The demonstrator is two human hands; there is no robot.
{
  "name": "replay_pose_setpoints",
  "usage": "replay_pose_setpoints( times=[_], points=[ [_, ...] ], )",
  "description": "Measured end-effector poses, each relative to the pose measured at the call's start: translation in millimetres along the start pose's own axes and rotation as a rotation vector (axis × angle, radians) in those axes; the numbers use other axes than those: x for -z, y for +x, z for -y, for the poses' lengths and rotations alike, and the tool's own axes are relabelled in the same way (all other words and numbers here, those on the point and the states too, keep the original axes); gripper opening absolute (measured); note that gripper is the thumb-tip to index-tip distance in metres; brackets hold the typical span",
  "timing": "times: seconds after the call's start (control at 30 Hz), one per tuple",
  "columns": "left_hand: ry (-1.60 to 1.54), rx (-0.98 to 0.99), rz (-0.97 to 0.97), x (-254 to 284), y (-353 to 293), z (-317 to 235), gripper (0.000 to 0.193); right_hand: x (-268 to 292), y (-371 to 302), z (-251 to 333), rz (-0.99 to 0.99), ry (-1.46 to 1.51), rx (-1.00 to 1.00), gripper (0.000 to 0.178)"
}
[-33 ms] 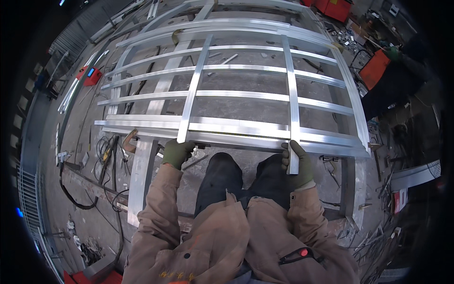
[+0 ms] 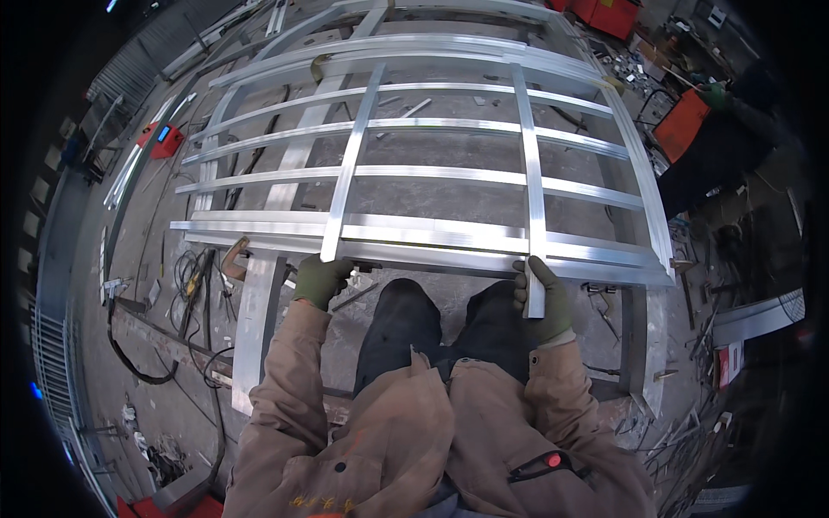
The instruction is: The person assembles a metal frame by placing and aligning metal bars on a larger frame structure. They adjust the bars to fit into place and occasionally use a measuring tape to check dimensions.
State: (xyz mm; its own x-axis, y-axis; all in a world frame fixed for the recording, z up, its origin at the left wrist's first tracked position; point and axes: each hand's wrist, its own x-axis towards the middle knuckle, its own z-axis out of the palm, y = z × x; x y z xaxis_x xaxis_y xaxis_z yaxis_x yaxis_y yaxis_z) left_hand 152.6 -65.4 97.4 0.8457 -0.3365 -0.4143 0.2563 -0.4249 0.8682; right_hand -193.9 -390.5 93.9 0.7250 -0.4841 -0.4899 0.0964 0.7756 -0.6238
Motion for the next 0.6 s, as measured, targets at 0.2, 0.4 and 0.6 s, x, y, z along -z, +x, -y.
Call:
replay_pose_setpoints(
  times=[0.2, 0.4, 0.6],
  points=[
    [-0.028, -0.018, 0.031, -2.9, -2.6, -2.3, 0.024, 4.9, -11.5, 11.3, -0.006, 0.020, 0.002, 0.038],
    [-0.058, -0.036, 0.045, -7.4, 2.6, -0.1, 0.023, -5.6, -10.4, 13.9, -0.079, -0.017, 0.039, 0.038],
    [-0.019, -0.029, 0.019, -2.5, 0.6, -4.7, 0.021, 11.0, -5.5, 18.0, 0.007, -0.053, -0.005, 0.045]
  ],
)
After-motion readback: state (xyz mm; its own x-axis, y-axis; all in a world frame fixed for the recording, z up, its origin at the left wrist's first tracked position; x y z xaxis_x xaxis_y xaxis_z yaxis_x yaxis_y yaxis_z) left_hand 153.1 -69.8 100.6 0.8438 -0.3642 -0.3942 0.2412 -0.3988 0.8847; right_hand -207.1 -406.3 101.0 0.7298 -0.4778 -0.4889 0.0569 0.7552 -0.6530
